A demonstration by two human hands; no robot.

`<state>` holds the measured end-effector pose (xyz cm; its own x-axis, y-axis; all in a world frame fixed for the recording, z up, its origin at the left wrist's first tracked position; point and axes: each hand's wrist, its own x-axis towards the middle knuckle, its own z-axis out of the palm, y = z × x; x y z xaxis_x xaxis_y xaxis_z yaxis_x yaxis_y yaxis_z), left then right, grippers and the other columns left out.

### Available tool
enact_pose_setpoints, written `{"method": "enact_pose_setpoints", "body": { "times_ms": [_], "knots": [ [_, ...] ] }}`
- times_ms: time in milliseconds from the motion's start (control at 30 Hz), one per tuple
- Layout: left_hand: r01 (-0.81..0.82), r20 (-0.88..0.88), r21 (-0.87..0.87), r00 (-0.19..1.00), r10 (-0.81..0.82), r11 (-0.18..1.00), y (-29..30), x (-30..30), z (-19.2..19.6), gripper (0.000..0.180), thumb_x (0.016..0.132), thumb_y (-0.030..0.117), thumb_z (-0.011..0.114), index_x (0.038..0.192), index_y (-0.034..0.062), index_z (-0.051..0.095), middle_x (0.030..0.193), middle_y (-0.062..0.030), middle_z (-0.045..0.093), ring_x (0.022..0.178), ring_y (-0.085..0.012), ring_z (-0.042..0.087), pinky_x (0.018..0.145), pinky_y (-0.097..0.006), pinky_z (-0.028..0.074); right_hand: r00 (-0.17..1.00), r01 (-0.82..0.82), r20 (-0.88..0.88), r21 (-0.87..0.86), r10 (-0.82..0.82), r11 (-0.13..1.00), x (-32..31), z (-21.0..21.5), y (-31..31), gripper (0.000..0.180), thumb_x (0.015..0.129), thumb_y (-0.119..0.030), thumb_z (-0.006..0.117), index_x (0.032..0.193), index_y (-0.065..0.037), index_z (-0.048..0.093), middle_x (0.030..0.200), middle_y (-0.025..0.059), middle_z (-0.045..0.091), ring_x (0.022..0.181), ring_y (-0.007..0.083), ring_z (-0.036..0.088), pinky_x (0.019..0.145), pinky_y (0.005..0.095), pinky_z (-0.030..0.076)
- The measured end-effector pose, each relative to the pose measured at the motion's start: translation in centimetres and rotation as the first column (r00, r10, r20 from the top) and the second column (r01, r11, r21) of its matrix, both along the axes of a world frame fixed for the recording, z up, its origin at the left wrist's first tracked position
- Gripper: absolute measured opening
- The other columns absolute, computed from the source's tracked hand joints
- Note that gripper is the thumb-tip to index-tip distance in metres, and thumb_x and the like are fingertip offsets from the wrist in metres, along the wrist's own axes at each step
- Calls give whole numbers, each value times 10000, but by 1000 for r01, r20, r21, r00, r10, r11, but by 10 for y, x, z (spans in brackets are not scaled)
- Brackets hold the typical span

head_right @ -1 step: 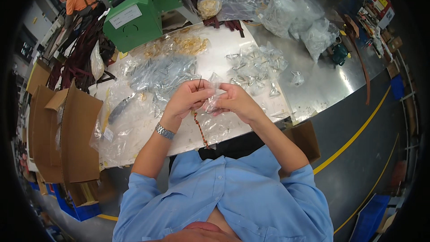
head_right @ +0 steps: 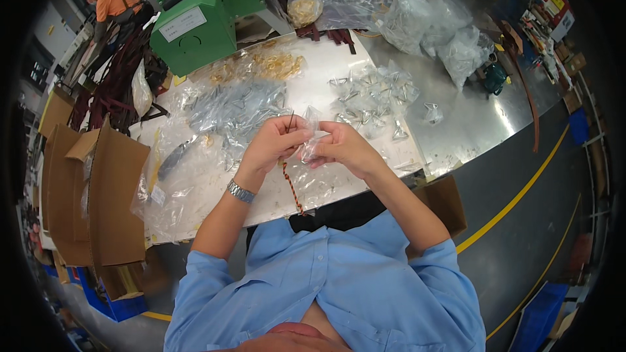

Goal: Picking up small metal clips and placing them into individual plastic bags at a workbench.

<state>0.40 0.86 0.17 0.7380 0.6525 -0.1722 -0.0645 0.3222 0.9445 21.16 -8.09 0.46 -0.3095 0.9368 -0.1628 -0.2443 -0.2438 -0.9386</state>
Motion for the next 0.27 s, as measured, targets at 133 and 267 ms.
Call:
{"method": "enact_pose_setpoints", "body": {
  "times_ms": [133,267],
  "knots": [
    [-144,-2,345,988,155,927,-9,10,-8,100,971,112,741,968,19,708,747,39,628,593,-33,530,527,-205,376,988,-12,-157,-132,-9,991,7,11,-2,449,1019,-130,666,1393,87,541,1181,192,754,1022,225,765,869,349,651],
    [-192,-105,531,951,289,825,-11,12,-11,128,940,147,752,985,31,719,722,5,649,687,-49,634,605,-233,472,958,-3,286,27,-4,1000,-6,3,-4,473,1038,-156,662,1450,38,535,1269,211,720,1112,293,747,921,351,637]
  ]
}}
